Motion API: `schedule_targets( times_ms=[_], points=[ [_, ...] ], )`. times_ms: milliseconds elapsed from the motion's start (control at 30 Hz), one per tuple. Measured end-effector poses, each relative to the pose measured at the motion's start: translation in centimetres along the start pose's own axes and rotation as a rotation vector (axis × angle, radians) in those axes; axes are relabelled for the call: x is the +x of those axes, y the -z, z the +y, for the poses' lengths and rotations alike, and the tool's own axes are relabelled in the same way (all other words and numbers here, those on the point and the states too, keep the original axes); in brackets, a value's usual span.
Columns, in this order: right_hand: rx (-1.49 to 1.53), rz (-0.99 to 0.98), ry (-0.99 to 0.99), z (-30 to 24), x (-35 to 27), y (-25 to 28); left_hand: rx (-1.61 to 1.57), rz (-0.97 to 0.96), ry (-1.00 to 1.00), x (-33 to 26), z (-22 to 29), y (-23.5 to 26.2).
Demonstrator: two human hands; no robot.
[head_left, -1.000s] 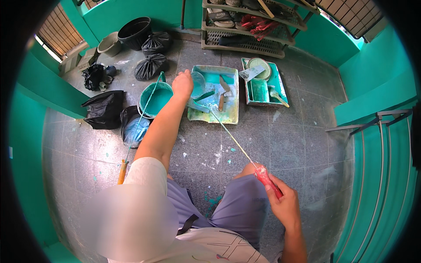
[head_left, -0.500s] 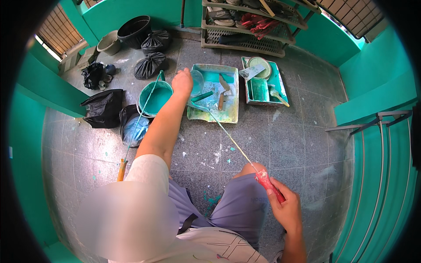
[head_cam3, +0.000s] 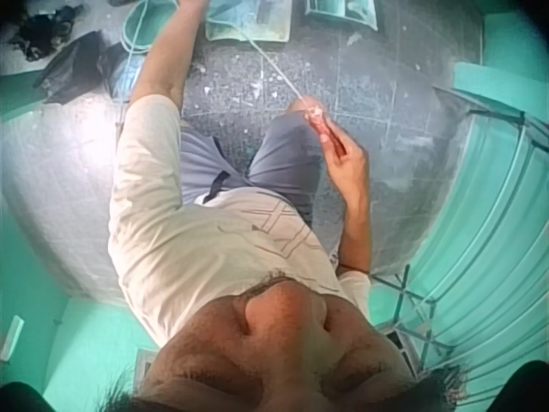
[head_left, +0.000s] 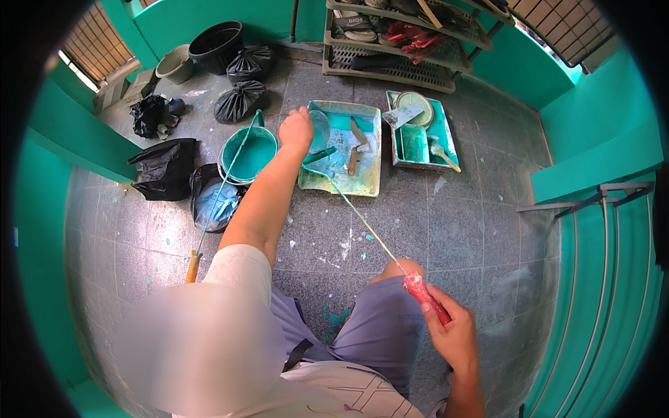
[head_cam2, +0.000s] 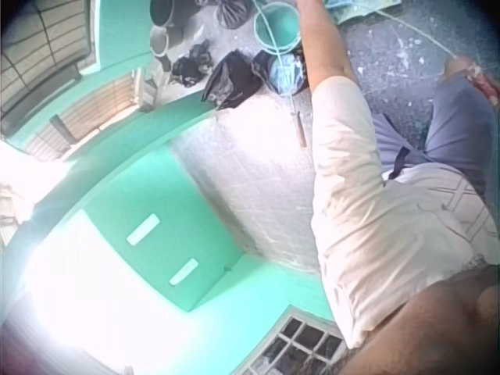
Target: The person sits on the floor and pours light blue paint from a small cup into a larger paint tray. They then use a paint roller to mix the paint in the tray. The person briefly stands to inspect a wall before returning to the floor to continue mixing.
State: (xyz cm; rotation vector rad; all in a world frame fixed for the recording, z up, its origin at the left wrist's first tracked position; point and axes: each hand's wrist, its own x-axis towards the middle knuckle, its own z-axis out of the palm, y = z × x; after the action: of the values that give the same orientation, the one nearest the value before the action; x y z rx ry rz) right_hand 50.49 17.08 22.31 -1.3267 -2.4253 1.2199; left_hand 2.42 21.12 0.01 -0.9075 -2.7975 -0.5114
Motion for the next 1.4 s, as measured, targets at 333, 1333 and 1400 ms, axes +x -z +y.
schedule_targets(
  times_ms=[333,1333,1400],
  points=[
    [0.018,0.011,-0.031,0.1,-0.3,-0.1,-0.024,-0.056,0.057,-0.3,-1.0,0.6],
    [-0.594,-0.187,0.250,0.9,8.6,-10.0,-0.563,-0.219,0.570,-33.5,-11.6,2.7],
    [-0.641,-0.207,0.215,-1.1,9.4,-10.7,-0.578,-0.247,0.583,-34.7,-12.1,1.1]
  ],
)
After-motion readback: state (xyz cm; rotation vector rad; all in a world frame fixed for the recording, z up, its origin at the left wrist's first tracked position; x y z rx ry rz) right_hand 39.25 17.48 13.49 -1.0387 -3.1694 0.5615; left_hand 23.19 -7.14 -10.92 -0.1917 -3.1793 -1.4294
